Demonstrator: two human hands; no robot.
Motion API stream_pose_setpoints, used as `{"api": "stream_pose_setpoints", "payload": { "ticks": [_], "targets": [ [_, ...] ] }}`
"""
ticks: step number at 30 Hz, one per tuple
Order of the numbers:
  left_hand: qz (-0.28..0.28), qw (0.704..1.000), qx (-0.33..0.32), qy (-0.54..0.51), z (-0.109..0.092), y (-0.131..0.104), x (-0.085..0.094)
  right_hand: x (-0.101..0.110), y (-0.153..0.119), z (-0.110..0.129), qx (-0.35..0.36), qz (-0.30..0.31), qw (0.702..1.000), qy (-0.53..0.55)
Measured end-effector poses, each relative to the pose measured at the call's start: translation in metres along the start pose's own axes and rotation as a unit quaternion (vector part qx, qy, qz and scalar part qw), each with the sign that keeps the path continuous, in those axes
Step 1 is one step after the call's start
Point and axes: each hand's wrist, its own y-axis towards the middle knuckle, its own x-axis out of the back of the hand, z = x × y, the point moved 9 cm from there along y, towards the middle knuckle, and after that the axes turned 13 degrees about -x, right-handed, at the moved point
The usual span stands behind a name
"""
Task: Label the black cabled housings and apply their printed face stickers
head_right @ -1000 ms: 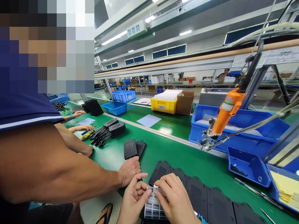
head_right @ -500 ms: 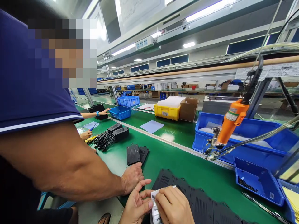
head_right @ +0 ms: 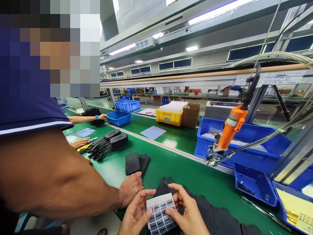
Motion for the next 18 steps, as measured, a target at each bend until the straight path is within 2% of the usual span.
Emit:
{"api": "stream_pose_setpoints", "payload": {
  "ticks": [3, 5, 8, 12, 18],
  "targets": [
    [0.100, 0.983, -0.092, 0.124, -0.017, 0.005, -0.014, -0.003, -0.004, 0.002, 0.012, -0.018, 1.000, -0.013],
    [0.136, 0.963, -0.117, 0.203, -0.023, 0.007, -0.020, -0.003, -0.008, 0.005, 0.025, -0.027, 0.999, -0.037],
    [0.155, 0.948, -0.099, 0.261, -0.024, 0.006, -0.022, 0.000, -0.014, 0.014, 0.052, -0.036, 0.996, -0.069],
    [0.150, 0.946, -0.082, 0.275, -0.025, 0.002, -0.023, 0.006, -0.022, 0.028, 0.096, -0.046, 0.990, -0.089],
    [0.187, 0.939, -0.069, 0.281, -0.027, 0.002, -0.032, 0.005, -0.030, 0.029, 0.128, -0.057, 0.980, -0.144]
  ]
}}
